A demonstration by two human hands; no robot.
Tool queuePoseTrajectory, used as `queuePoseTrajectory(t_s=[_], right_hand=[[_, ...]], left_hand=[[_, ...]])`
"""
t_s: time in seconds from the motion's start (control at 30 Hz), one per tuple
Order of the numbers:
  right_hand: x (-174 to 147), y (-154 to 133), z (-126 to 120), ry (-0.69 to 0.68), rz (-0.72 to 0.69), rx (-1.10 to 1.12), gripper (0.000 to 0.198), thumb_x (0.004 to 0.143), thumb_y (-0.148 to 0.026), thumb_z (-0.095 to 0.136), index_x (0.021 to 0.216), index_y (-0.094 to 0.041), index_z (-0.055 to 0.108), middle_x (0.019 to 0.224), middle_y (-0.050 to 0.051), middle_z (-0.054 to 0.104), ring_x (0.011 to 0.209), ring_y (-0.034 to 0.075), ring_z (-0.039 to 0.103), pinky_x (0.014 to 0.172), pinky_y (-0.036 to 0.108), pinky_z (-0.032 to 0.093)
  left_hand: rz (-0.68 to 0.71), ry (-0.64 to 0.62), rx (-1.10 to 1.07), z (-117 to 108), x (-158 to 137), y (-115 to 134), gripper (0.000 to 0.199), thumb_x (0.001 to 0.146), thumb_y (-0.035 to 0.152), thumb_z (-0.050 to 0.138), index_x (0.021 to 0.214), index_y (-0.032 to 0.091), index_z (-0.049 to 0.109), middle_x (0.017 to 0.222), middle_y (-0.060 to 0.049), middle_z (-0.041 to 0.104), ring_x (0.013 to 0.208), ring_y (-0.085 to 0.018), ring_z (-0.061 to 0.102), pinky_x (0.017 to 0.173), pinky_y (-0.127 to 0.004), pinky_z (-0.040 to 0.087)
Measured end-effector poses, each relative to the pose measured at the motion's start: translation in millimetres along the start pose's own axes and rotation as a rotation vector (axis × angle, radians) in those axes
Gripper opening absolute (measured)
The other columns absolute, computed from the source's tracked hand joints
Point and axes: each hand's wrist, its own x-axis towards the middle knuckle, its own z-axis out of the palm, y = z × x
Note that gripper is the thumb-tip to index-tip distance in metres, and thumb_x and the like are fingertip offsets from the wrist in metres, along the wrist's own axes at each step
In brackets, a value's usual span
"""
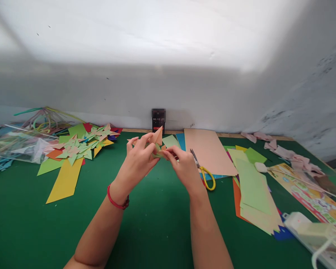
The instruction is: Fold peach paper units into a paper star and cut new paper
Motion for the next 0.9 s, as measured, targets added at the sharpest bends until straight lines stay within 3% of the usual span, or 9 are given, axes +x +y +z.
queuePoseTrajectory(t_s=[0.33,0.9], right_hand=[[0,4,0,-0.041,0.007,-0.106,0.031,0.088,-0.046,0.047,0.081,-0.022,0.065,0.07,0.001,0.067,0.059,0.014,0.056,0.054,0.025,0.039],[2,10,2,-0.059,-0.011,-0.086,0.033,0.089,-0.045,0.045,0.084,-0.022,0.068,0.075,0.002,0.069,0.062,0.015,0.058,0.057,0.026,0.041]], left_hand=[[0.03,-0.016,0.009,5,1,-2,0.009,0.082,0.01,0.053,0.083,0.019,0.054,0.129,-0.01,0.048,0.107,-0.022,0.053,0.101,-0.045,0.029],[0.062,-0.008,0.0,10,1,-5,0.012,0.08,0.007,0.053,0.079,0.019,0.053,0.129,-0.011,0.049,0.114,-0.023,0.051,0.102,-0.047,0.03]])
